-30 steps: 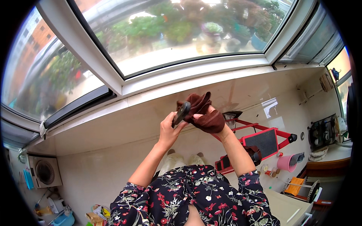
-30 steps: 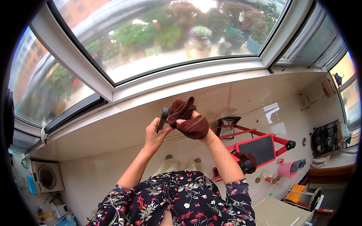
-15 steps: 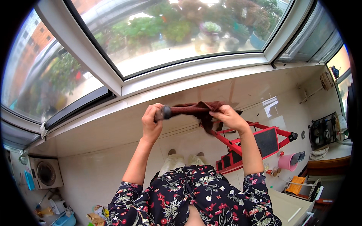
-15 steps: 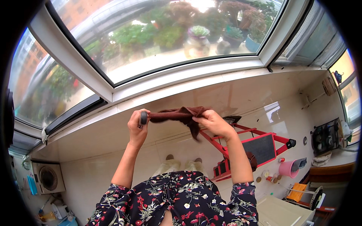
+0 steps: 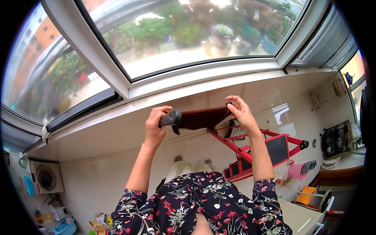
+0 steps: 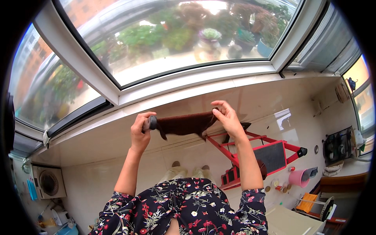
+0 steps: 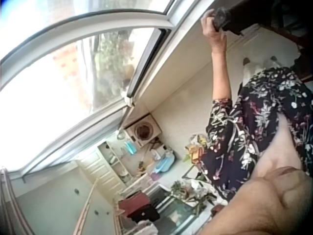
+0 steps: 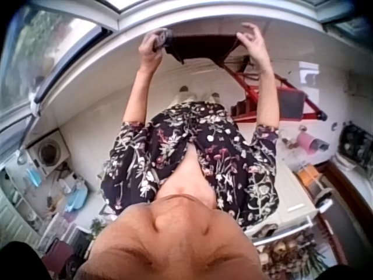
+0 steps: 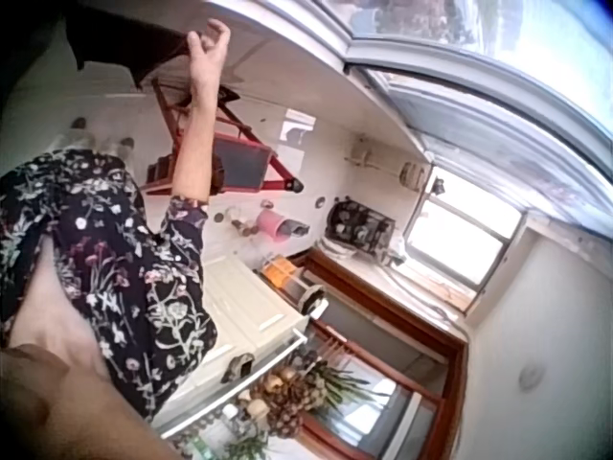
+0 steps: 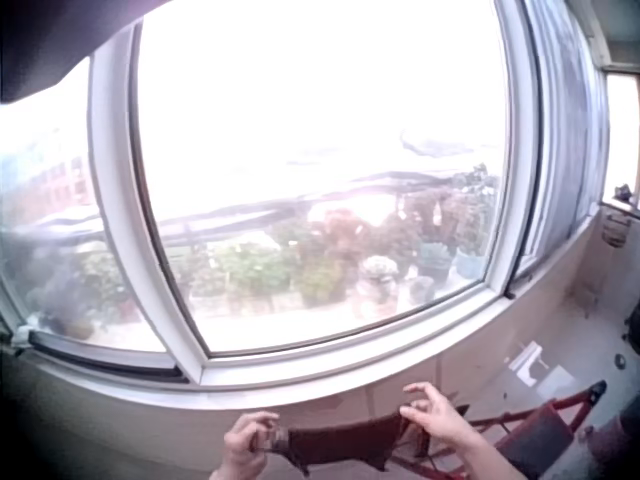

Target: The person cleans the window frame and glass using a dark cloth. They wipe the lower frame, move a red step ladder to access different sections, and clean the window screen. The person also picks up small debris from the floor during the process.

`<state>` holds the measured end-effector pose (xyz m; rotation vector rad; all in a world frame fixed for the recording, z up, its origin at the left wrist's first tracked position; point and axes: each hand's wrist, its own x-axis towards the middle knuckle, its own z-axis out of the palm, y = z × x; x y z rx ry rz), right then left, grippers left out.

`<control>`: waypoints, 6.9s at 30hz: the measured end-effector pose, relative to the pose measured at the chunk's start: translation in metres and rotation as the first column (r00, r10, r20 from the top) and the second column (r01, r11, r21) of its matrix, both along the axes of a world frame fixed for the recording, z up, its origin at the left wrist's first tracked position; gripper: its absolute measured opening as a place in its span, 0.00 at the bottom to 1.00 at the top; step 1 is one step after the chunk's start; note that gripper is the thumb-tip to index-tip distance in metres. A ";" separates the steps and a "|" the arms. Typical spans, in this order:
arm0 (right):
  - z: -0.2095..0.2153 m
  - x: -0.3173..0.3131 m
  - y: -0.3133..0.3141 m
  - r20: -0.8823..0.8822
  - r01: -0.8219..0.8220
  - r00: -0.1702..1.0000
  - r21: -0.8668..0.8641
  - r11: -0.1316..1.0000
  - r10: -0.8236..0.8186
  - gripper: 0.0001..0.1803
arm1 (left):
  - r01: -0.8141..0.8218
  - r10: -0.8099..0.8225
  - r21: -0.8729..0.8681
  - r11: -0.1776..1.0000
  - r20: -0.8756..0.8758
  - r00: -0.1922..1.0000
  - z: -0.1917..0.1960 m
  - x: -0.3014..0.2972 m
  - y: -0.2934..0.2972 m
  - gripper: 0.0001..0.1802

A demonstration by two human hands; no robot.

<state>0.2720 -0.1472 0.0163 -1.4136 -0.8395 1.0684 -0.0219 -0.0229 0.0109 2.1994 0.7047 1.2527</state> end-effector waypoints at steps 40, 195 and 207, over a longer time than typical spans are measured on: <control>-0.009 -0.155 0.186 0.918 -0.491 0.282 0.387 0.781 -0.277 0.18 | -0.253 0.316 -0.372 0.893 0.116 0.942 -0.005 -0.075 0.026 0.10; -0.047 0.228 0.045 0.930 0.314 -0.065 0.363 0.877 -0.361 0.11 | -0.237 0.442 0.523 0.818 -0.309 0.842 -0.013 0.137 0.067 0.05; -0.046 0.188 0.063 0.872 0.420 0.049 0.424 0.802 -0.486 0.13 | -0.248 0.434 0.512 0.822 -0.283 0.855 -0.011 0.138 0.068 0.05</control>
